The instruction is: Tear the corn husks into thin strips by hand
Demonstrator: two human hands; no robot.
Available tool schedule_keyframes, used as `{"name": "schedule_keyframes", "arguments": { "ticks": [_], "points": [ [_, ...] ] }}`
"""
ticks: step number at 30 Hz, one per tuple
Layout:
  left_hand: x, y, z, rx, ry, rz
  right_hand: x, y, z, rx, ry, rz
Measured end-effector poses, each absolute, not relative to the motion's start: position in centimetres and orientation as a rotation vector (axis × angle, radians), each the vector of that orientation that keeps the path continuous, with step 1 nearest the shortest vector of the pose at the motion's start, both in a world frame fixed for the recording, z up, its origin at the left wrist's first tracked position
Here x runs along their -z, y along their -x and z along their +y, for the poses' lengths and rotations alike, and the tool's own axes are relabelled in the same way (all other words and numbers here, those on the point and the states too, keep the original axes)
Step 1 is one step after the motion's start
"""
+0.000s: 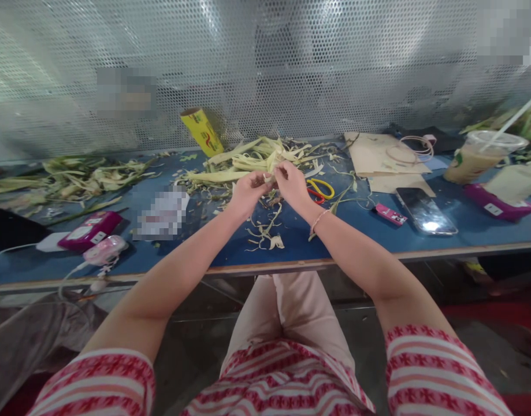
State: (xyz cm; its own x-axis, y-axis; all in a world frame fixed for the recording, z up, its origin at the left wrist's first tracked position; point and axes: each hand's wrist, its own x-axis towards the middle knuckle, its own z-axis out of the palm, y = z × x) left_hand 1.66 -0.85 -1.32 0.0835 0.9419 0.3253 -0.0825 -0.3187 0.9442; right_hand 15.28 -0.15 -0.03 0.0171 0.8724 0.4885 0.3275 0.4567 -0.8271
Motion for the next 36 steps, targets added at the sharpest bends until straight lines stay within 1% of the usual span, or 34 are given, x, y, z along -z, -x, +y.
{"name": "schedule_keyframes", "arguments": {
  "ticks": [7, 14, 20, 27, 31, 36],
  "points": [
    [0.9, -1.8, -1.1, -1.412, -1.472, 0.901, 0.6, -14.8, 0.3, -0.833, 1.043, -1.418],
    [0.9, -1.7, -1.1, -1.442, -1.494, 0.861, 0.6, -14.7, 0.3, -0.875, 1.027, -1.396],
    [0.7, -1.5, -1.2, -1.44, -1.476, 0.861, 0.2, -14.9, 0.0, -0.815, 1.034, -1.45],
    [0.3, -1.5, -1.6, -1.388, -1.297, 0.765, -0.1, -15.2, -0.2, -0.832, 0.988, -1.451],
    [0.2, -1.5, -1.6, -1.351, -1.175, 0.715, -0.1, -15.1, 0.0, -0.928, 0.939, -1.397],
    [0.1, -1.5, -1.6, -1.356, -1.124, 0.76, -0.3, -15.0, -0.1, -1.077, 0.933, -1.291]
  ]
}}
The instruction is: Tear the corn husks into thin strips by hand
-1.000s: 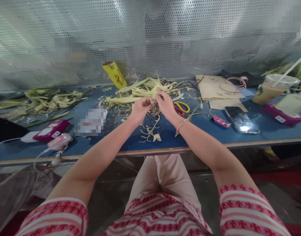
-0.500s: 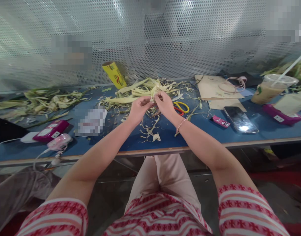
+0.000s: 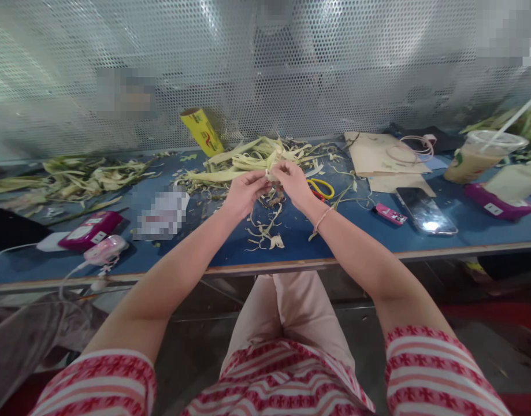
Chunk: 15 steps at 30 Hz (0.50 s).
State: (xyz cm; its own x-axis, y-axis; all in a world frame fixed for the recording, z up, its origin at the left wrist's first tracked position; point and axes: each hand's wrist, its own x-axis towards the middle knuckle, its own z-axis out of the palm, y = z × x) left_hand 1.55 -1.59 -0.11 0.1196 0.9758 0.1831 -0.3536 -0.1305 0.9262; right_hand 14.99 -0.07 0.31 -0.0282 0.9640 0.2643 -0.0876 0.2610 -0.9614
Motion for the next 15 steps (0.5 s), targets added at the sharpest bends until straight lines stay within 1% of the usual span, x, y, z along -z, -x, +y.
{"name": "schedule_keyframes", "arguments": {
  "ticks": [9, 15],
  "points": [
    [0.29, -1.79, -1.62, -1.375, -1.219, 0.766, -0.45, -14.89, -0.17, -1.183, 0.965, -1.199],
    [0.22, -1.78, -1.58, -1.388, -1.19, 0.752, -1.06, -14.82, -0.79, -1.281, 0.883, -1.152]
  ]
}}
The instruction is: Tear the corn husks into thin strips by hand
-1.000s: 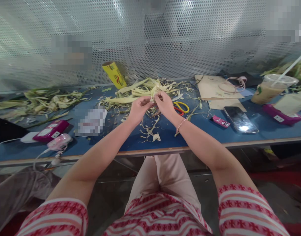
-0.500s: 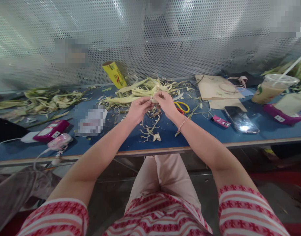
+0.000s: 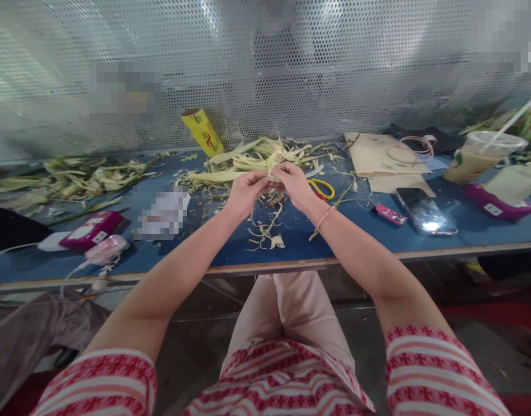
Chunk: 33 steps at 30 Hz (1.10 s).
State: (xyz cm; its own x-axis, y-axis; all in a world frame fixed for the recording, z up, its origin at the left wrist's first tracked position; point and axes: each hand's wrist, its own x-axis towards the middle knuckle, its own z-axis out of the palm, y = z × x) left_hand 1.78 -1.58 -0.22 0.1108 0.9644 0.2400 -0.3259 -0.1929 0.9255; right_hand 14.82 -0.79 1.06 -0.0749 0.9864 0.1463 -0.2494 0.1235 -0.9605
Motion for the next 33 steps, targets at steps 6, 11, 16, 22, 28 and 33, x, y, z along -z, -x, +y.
{"name": "schedule_keyframes", "arguments": {
  "ticks": [6, 11, 16, 22, 28, 33],
  "points": [
    [-0.3, -2.0, -2.2, -1.367, -1.078, 0.76, -1.1, -15.0, -0.9, -1.268, 0.858, -1.162],
    [-0.8, -2.2, -2.6, -1.338, -0.962, 0.769, -0.8, -15.1, -0.7, -1.218, 0.819, -1.16],
    [-1.1, -2.4, -2.7, -1.309, -0.855, 0.792, -0.7, -15.1, -0.6, -1.203, 0.798, -1.169],
    [-1.2, -2.4, -3.0, -1.352, -0.895, 0.785, -0.8, -15.0, -0.8, -1.209, 0.766, -1.177],
    [-0.8, -2.2, -2.8, -1.376, -1.086, 0.747, -1.1, -14.8, -1.1, -1.208, 0.791, -1.153],
    [-0.5, -2.0, -2.5, -1.407, -1.203, 0.774, -1.2, -14.8, -1.2, -1.202, 0.801, -1.146]
  ]
}}
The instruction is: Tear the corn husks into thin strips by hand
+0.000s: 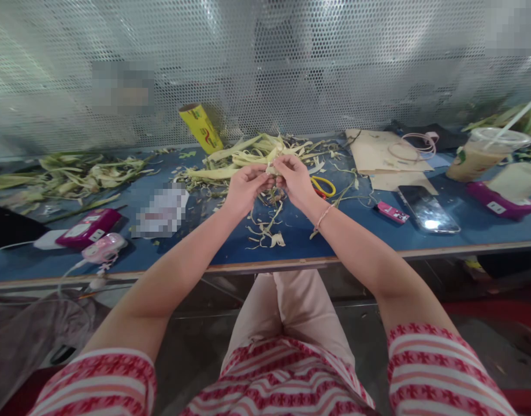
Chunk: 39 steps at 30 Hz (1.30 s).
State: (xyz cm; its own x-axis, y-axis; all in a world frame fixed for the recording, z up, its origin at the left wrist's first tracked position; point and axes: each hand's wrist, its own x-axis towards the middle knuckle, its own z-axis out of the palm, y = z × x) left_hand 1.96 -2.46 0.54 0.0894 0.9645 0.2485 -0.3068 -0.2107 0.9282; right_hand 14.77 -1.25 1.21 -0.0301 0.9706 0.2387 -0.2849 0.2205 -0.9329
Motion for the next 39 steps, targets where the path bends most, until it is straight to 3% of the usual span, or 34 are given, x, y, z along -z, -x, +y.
{"name": "schedule_keyframes", "arguments": {
  "ticks": [18, 39],
  "points": [
    [-0.2, -2.3, -2.5, -1.388, -1.131, 0.817, 0.2, -15.0, -0.2, -0.961, 0.857, -1.319],
    [0.0, -2.4, -2.1, -1.338, -1.027, 0.811, 0.3, -14.9, -0.3, -0.914, 0.895, -1.351]
  ]
}}
